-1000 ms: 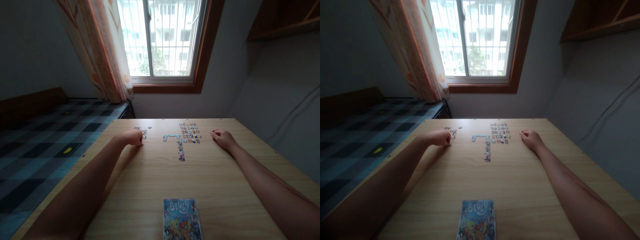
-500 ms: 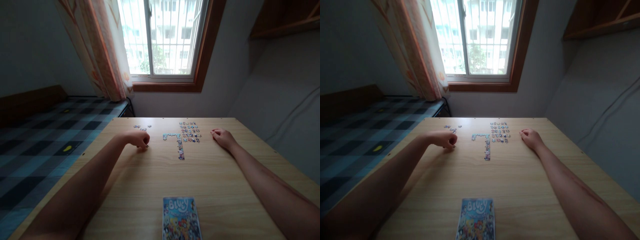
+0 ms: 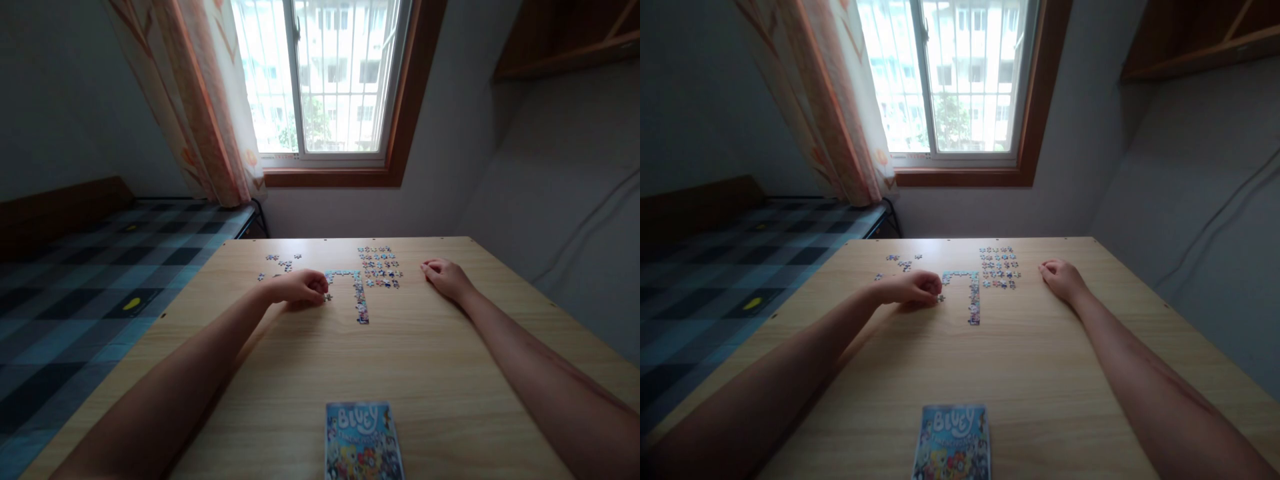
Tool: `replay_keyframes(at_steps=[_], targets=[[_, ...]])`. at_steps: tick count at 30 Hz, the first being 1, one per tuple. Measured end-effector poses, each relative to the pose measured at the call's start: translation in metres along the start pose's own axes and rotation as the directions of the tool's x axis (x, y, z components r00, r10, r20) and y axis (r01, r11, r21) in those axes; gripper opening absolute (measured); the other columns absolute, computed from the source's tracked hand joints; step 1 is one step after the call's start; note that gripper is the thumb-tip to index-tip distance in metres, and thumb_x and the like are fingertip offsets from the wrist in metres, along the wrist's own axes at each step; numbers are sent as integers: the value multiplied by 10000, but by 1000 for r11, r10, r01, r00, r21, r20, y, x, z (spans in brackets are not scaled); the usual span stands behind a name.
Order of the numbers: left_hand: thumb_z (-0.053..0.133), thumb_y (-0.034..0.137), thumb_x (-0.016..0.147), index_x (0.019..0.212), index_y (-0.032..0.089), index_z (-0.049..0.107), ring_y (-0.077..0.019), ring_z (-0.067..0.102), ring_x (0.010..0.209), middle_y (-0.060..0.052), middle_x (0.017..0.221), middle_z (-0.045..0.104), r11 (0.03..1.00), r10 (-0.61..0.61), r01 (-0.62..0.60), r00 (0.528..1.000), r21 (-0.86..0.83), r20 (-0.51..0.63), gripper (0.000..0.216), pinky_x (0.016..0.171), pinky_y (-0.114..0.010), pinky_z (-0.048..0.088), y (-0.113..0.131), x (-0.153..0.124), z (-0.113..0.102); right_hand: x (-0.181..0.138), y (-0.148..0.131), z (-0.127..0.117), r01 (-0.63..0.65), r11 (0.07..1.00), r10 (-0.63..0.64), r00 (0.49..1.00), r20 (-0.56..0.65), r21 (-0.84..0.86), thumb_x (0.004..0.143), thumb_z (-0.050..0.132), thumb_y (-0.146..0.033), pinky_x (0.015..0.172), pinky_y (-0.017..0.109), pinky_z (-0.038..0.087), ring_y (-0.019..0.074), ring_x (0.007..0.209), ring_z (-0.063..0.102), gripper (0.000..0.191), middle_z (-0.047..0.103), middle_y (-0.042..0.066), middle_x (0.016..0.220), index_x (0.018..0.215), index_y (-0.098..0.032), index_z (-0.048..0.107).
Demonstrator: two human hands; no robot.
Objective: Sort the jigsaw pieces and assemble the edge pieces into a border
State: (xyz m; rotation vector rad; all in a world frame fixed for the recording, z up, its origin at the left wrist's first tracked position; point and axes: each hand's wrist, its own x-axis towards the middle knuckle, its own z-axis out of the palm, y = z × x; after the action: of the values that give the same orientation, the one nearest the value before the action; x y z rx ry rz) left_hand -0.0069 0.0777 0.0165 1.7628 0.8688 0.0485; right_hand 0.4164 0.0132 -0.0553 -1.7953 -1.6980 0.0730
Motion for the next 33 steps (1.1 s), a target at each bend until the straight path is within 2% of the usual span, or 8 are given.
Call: replay_keyframes(at_steps=[6,16,22,25,29,33], targets=[[816,324,663,901,182,553,-79,503,532,51,672,595,991,17,-15,1000,-130,13,383,437,-186,314,-7,0,-2,0,0,0,7,1000,-7,1000,1,3,876,504,-426,840,335,512,243,928,687,378,763,90,1007,617,-232,700],[803,307,642,894,178,574,-78,528,540,27,704,646,990,-13,13,1000,-140,-3,364,431,-175,312,-5,0,-1,0,-2,0,11,1000,-11,1000,-4,4,871,496,-443,824,333,509,242,922,685,394,763,87,1004,582,-237,668],[736,226,686,878,175,596,-86,513,527,23,668,627,996,2,-8,998,-89,-63,243,446,-201,339,-3,3,4,0,-2,-3,-1,1000,1,1000,1,-9,871,500,-431,833,335,503,242,933,680,408,762,80,1001,536,-237,629],[678,189,738,911,177,611,-94,528,555,-4,722,650,1000,-2,0,994,-15,-111,186,480,-221,373,-1,5,7,-1,0,-6,-22,1000,22,1000,14,-23,878,503,-418,851,331,494,243,955,674,393,760,81,1018,562,-232,645],[604,168,809,1029,176,630,-104,539,583,-47,794,671,987,10,17,985,157,-174,222,507,-240,390,-4,9,8,0,2,-8,-30,998,30,1000,8,-48,879,514,-409,851,321,489,245,965,672,399,755,85,1027,550,-223,643],[604,164,790,1010,180,638,-103,522,563,-48,772,660,984,75,-32,967,176,-244,224,493,-243,375,-9,13,8,0,3,-10,-19,998,19,1000,-3,-57,864,522,-405,830,324,500,243,947,679,384,760,84,998,550,-221,645]])
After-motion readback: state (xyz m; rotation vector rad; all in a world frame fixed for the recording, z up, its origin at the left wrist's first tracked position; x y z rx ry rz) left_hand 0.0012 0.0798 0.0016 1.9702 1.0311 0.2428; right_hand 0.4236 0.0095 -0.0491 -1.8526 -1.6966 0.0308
